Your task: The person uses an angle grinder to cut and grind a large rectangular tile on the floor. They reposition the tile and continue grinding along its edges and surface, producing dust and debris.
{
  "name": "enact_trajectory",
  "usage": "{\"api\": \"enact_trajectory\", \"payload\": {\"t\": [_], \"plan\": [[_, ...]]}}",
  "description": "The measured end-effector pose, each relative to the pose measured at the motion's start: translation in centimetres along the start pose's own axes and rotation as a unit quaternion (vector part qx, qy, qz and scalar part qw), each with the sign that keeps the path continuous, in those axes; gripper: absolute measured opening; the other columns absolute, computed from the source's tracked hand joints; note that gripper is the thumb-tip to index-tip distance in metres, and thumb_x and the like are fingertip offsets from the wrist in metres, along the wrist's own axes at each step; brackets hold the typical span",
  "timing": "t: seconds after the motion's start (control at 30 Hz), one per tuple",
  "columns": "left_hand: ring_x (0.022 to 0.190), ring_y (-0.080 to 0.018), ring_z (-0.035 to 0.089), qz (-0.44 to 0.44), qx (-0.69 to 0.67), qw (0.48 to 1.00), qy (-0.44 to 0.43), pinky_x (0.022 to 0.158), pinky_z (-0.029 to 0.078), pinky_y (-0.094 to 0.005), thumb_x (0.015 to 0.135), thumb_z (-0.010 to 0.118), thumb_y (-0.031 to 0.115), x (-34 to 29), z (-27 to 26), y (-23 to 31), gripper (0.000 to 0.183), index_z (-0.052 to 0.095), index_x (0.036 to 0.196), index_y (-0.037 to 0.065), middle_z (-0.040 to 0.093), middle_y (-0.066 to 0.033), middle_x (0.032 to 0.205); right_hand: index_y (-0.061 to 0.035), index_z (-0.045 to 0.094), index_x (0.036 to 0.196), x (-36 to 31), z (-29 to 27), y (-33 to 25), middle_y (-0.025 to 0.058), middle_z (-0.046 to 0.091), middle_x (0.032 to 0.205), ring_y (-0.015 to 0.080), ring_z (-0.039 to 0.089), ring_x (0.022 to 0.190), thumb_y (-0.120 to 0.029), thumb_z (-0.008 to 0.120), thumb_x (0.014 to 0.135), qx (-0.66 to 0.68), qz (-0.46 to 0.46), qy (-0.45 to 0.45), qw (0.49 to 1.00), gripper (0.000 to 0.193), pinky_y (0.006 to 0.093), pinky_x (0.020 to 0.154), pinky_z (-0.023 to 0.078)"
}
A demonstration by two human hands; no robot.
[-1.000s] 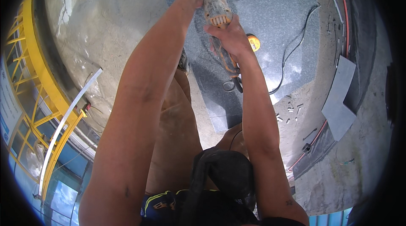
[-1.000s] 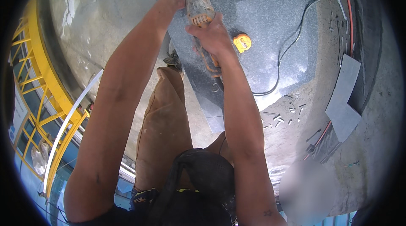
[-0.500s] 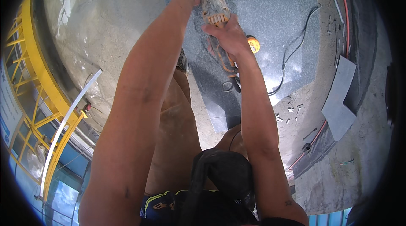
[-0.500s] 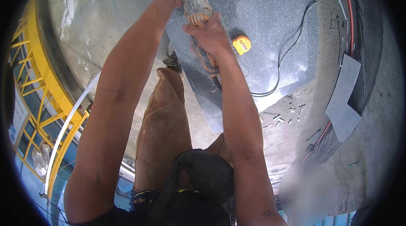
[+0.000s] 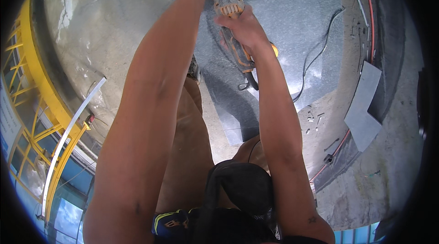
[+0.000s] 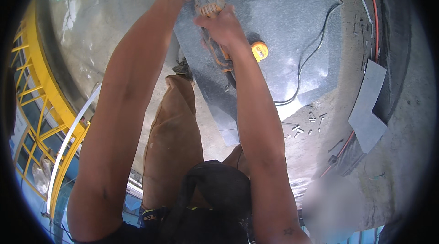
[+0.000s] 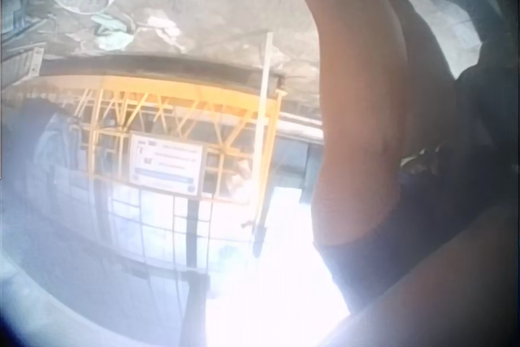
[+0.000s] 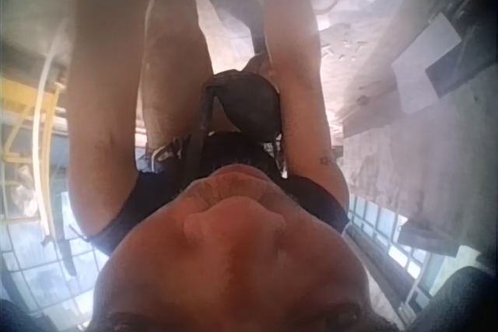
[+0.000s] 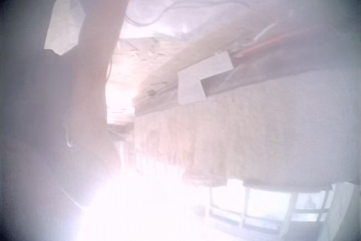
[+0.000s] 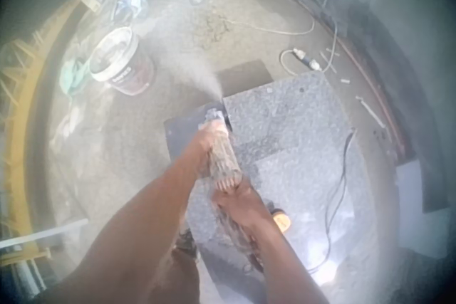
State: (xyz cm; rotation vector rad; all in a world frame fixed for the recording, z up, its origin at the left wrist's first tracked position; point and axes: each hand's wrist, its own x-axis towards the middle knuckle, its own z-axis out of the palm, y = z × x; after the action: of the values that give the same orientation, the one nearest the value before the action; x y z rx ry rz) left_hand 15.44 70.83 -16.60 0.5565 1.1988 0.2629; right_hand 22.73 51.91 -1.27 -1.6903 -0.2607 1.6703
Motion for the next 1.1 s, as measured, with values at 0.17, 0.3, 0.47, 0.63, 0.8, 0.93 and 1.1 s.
{"api": "enact_trajectory", "payload": {"t": [0.17,0.3,0.47,0.63,0.8,0.93,1.1], "plan": [[0.059,-0.0243,0.066,0.037,0.030,0.999,-0.003,0.059,0.057,-0.0479,0.104,0.063,0.037,2.0,-0.8,-0.9,0.027,0.070,0.087,0.017,0.068,-0.0056,0.071,0.0111,0.032,0.138,-0.3,-0.3,0.0,0.0222,0.069,0.098,0.0238,0.070,0.060,-0.022,0.083,0.091,-0.017,0.013,-0.004,1.000,0.076,0.0369,0.048,0.054],[0.062,-0.0224,0.066,0.022,0.009,1.000,-0.004,0.060,0.057,-0.0464,0.104,0.065,0.035,0.3,-0.5,-1.2,0.024,0.071,0.091,0.016,0.068,-0.0046,0.074,0.0105,0.033,0.139,-1.1,-0.3,0.7,0.0221,0.070,0.098,0.0238,0.071,0.060,-0.024,0.083,0.091,-0.031,0.018,-0.006,0.999,0.077,0.0373,0.051,0.056],[0.064,-0.0209,0.067,0.034,-0.019,0.999,0.019,0.062,0.058,-0.0445,0.104,0.066,0.034,-2.4,0.4,-2.0,0.020,0.073,0.095,0.016,0.068,-0.0024,0.076,0.0100,0.034,0.138,-2.1,-0.6,1.5,0.0222,0.071,0.097,0.0240,0.071,0.060,-0.027,0.083,0.091,-0.044,0.013,-0.007,0.999,0.078,0.0372,0.052,0.056],[0.066,-0.0191,0.067,0.053,-0.037,0.998,-0.007,0.062,0.058,-0.0416,0.105,0.066,0.029,-2.2,0.2,-3.0,0.017,0.073,0.099,0.016,0.068,-0.0019,0.077,0.0100,0.034,0.137,-3.0,-0.8,1.7,0.0217,0.071,0.095,0.0232,0.071,0.060,-0.027,0.083,0.091,-0.046,0.024,-0.004,0.999,0.076,0.0369,0.051,0.055],[0.067,-0.0180,0.067,0.084,-0.015,0.996,-0.030,0.063,0.058,-0.0403,0.107,0.064,0.030,-2.2,0.0,-3.8,0.017,0.072,0.103,0.016,0.067,-0.0010,0.078,0.0098,0.035,0.137,-3.6,-0.7,1.8,0.0211,0.071,0.096,0.0220,0.070,0.060,-0.027,0.083,0.091,-0.037,0.027,-0.002,0.999,0.076,0.0366,0.051,0.055],[0.065,-0.0172,0.065,0.057,-0.023,0.998,0.009,0.061,0.057,-0.0399,0.107,0.064,0.033,-3.0,0.4,-3.9,0.019,0.071,0.104,0.016,0.066,-0.0004,0.078,0.0099,0.035,0.137,-4.3,-0.7,2.0,0.0209,0.071,0.096,0.0220,0.070,0.060,-0.027,0.083,0.091,-0.035,0.029,0.001,0.999,0.076,0.0366,0.051,0.055],[0.065,-0.0165,0.065,0.058,-0.013,0.998,0.005,0.060,0.056,-0.0397,0.107,0.064,0.036,-3.4,0.5,-3.9,0.022,0.071,0.101,0.016,0.066,-0.0004,0.077,0.0103,0.035,0.137,-4.1,-0.8,2.1,0.0207,0.070,0.097,0.0222,0.071,0.060,-0.026,0.083,0.090,-0.044,0.038,0.001,0.998,0.076,0.0368,0.051,0.055]]}}
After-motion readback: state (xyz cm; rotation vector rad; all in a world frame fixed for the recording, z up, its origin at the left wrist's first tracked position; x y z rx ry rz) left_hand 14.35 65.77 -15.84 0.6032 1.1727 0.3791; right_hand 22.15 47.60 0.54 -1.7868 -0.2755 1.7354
